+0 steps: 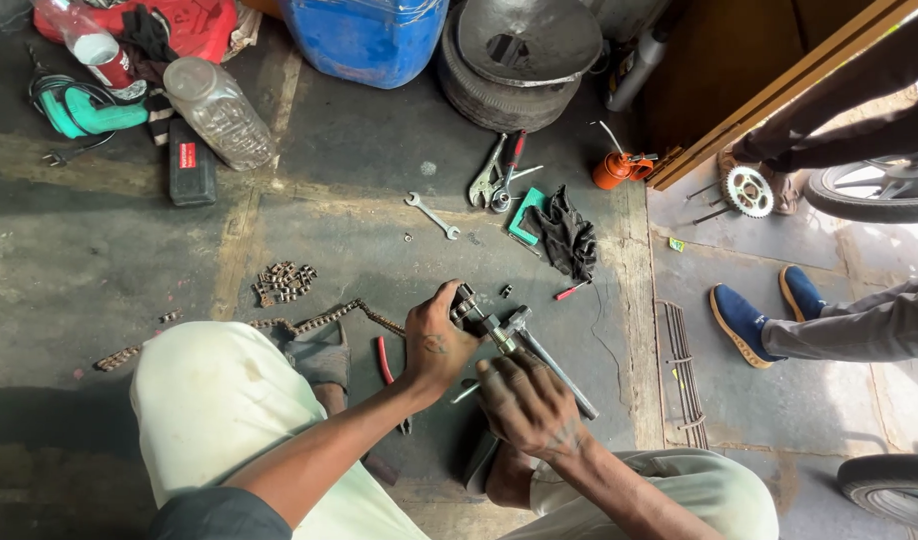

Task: The person sits on the workshop floor and works on a motorcycle drive chain using a chain breaker tool, pliers, and a hammer. They position the chain in the tool, turn the tool's pin to press a link, and manipulate chain links and small pins by hand.

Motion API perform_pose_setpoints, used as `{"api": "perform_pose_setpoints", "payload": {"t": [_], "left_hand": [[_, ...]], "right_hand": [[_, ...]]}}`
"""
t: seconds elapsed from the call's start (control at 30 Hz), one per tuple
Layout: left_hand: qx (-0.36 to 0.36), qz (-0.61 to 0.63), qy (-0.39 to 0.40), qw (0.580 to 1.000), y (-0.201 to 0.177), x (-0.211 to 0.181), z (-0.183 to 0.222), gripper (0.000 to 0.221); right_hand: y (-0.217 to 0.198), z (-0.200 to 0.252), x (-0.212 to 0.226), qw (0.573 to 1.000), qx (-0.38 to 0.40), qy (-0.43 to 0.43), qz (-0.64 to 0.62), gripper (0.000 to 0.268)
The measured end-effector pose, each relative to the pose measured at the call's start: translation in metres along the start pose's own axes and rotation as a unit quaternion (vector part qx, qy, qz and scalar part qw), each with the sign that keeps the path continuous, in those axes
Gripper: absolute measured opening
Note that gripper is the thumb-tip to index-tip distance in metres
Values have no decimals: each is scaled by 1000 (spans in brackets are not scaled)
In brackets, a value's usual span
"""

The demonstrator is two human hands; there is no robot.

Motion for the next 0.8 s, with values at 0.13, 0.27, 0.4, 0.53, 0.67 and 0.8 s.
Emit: {"api": "perform_pose_setpoints", "payload": {"t": [0.13,0.27,0.4,0.53,0.67,0.8], "left_hand": [[-14,-8,-40,999,-2,10,3,62],[-4,-2,-53,999,1,17,4,64],[-11,-42,-39,998,3,16,3,58],[-33,-20,-26,999,-2,6,0,56],[-27,-5,-50,998,-2,7,-1,53],[-15,-45,-47,998,-7,13,-9,57]], "right_hand": [[3,3,-3,998,-4,52,-46,48],[19,21,-4,998,3,51,-27,46],[25,27,-11,992,36,84,-88,39],[6,-6,-11,994,48,98,-20,54],[15,-4,-14,992,85,94,12,68],[19,-9,-9,984,134,105,55,72]]}}
Point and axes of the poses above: each hand's wrist, its own z-axis away from the middle knuckle, its own y-axis out of the palm, x = y × z, the point moved 5 cm from there along -z, towards the middle knuckle, and after that the axes turned 5 degrees about z, right-handed, at the moved point
